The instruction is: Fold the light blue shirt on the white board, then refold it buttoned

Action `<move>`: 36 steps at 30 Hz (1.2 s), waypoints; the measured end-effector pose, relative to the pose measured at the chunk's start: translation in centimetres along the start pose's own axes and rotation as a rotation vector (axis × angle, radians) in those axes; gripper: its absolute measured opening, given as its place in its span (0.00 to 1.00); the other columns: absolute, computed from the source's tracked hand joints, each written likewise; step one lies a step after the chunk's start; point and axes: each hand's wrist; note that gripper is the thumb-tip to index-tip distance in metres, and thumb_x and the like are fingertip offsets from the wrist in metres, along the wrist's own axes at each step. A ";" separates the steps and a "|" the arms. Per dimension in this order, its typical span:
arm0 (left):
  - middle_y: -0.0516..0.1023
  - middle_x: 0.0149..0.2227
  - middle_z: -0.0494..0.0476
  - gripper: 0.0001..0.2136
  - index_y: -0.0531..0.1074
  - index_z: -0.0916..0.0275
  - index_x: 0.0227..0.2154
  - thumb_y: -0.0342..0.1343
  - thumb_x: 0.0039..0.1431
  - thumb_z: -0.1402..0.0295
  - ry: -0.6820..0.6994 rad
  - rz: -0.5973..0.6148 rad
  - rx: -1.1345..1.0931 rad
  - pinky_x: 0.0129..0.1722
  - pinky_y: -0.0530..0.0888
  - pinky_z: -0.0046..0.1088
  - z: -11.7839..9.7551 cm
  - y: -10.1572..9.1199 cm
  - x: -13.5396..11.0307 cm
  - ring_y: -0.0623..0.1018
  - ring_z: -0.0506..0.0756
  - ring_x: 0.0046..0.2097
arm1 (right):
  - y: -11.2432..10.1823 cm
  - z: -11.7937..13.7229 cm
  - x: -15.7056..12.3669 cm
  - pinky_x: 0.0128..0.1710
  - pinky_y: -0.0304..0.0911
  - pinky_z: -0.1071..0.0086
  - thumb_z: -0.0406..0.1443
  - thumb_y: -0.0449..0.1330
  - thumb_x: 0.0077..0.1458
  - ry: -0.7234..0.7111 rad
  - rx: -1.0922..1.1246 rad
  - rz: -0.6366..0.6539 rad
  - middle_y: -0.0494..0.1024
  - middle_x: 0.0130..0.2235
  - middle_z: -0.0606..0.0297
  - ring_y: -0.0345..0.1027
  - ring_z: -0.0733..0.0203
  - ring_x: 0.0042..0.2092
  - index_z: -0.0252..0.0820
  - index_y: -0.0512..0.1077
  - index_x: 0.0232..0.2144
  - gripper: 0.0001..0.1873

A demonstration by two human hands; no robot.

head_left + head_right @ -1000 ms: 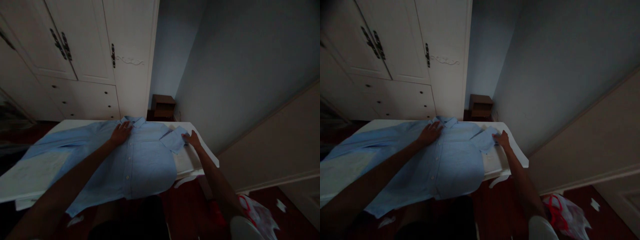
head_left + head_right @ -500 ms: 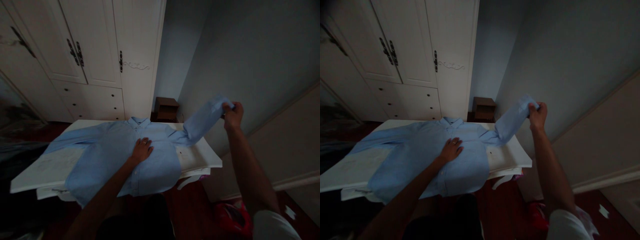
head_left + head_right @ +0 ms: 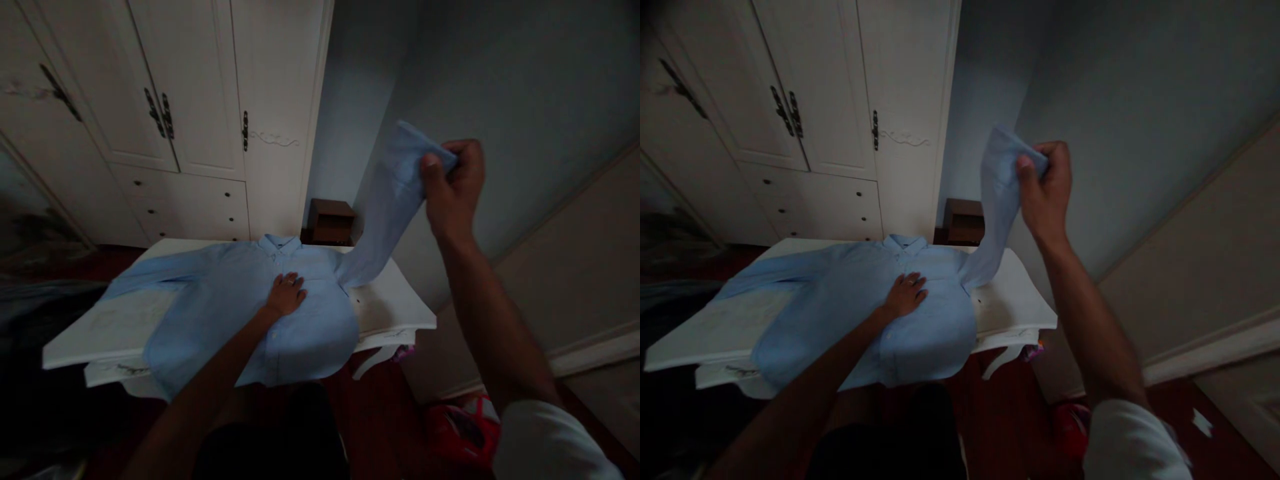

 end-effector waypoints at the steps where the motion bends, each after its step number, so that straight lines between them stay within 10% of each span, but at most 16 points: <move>1: 0.69 0.60 0.66 0.18 0.71 0.61 0.51 0.52 0.61 0.63 -0.004 -0.009 -0.038 0.64 0.52 0.52 0.0 -0.1 0.1 0.63 0.64 0.64 | 1.1 2.6 -0.9 0.42 0.63 0.67 0.40 0.53 0.63 -0.017 0.072 0.049 0.69 0.38 0.65 0.66 0.66 0.41 0.35 0.64 0.43 0.12; 8: 0.79 0.46 0.63 0.16 0.75 0.63 0.45 0.44 0.63 0.65 -0.150 -0.179 -0.345 0.52 0.73 0.42 -0.9 -2.6 -0.3 0.76 0.60 0.51 | 9.4 14.6 -9.0 0.48 0.63 0.64 0.40 0.49 0.66 0.028 0.388 0.624 0.72 0.42 0.67 0.70 0.60 0.45 0.45 0.64 0.43 0.08; 15: 0.80 0.43 0.63 0.33 0.70 0.58 0.51 0.42 0.54 0.40 -0.568 -0.309 -1.356 0.44 0.78 0.48 -0.5 -7.8 -10.6 0.77 0.66 0.50 | 11.5 16.4 -17.0 0.44 0.67 0.64 0.42 0.56 0.62 0.117 0.664 0.940 0.76 0.43 0.64 0.73 0.60 0.42 0.46 0.66 0.42 0.09; 20: 0.78 0.49 0.64 0.36 0.72 0.57 0.48 0.37 0.53 0.36 -0.764 -0.206 -1.504 0.42 0.78 0.51 -1.8 -10.2 -16.7 0.77 0.68 0.51 | 11.9 11.8 -19.3 0.31 0.69 0.71 0.45 0.53 0.63 0.317 0.925 1.162 0.77 0.42 0.62 0.75 0.63 0.36 0.44 0.66 0.46 0.14; 29: 0.77 0.48 0.64 0.33 0.68 0.59 0.49 0.63 0.40 0.48 -0.903 -0.405 -1.176 0.43 0.77 0.44 -0.9 -7.3 -20.8 0.79 0.65 0.48 | 11.5 -6.0 -21.5 0.45 0.67 0.62 0.23 0.54 0.42 0.490 0.104 0.912 0.75 0.46 0.56 0.71 0.57 0.44 0.37 0.68 0.46 0.25; 36: 0.73 0.49 0.68 0.36 0.64 0.60 0.52 0.64 0.40 0.47 -0.757 -0.324 -0.403 0.45 0.74 0.49 -4.3 -3.7 -19.8 0.75 0.70 0.50 | 7.7 -7.1 -25.7 0.48 0.66 0.61 0.33 0.62 0.48 0.330 0.029 1.042 0.73 0.49 0.54 0.70 0.55 0.46 0.38 0.67 0.54 0.28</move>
Point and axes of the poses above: each hand's wrist, its own x-axis towards the middle knuckle, its own y-axis out of the palm, z = x × y
